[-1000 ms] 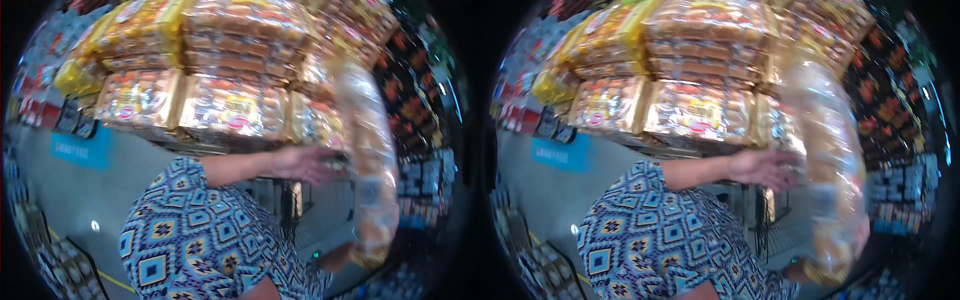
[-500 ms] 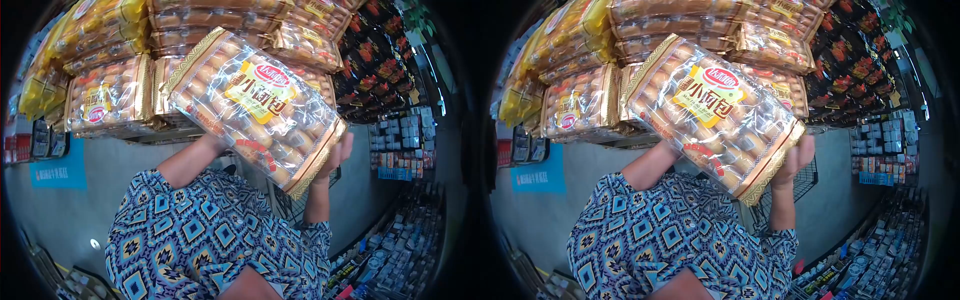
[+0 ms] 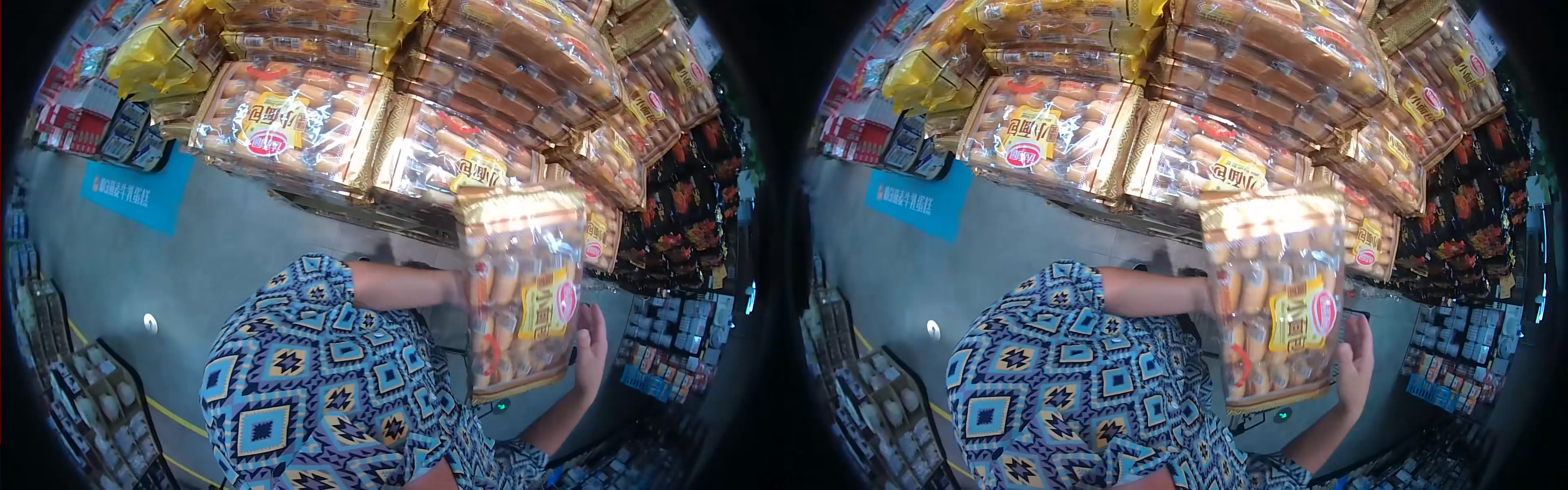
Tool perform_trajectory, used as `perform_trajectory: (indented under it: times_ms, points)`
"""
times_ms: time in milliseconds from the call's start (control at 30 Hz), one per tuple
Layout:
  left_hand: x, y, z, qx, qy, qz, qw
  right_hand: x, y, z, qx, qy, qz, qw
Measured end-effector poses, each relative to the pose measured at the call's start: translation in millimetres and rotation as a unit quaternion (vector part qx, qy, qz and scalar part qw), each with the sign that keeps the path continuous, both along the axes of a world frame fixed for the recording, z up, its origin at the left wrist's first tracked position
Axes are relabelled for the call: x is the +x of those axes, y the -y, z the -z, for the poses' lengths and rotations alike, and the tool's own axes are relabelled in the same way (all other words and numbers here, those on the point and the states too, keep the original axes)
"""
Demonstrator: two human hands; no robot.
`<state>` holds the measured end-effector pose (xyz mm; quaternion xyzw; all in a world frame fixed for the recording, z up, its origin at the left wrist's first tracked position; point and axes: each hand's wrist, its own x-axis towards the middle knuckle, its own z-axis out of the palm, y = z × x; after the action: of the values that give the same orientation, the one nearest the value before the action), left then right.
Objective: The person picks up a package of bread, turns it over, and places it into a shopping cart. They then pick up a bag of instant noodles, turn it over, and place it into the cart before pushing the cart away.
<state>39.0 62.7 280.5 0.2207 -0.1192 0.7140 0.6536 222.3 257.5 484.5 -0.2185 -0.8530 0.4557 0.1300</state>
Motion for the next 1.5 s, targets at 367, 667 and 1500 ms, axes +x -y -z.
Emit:
perform_trajectory:
  times_ms: [367, 667, 1500]
  points:
    - [32, 10, -41, -0.037, -0.011, -0.001, 0.999, -47, 23, 0, -0.309, 0.056, -0.058, 0.948]
    - [-35, -4, -74, -0.050, -0.062, -0.022, 0.997, -59, 18, -55, -0.162, -0.250, -0.079, 0.951]
    - [-88, 158, -9, -0.293, 0.044, -0.529, 0.795, -237, 150, 125, -0.618, -0.262, 0.071, 0.738]
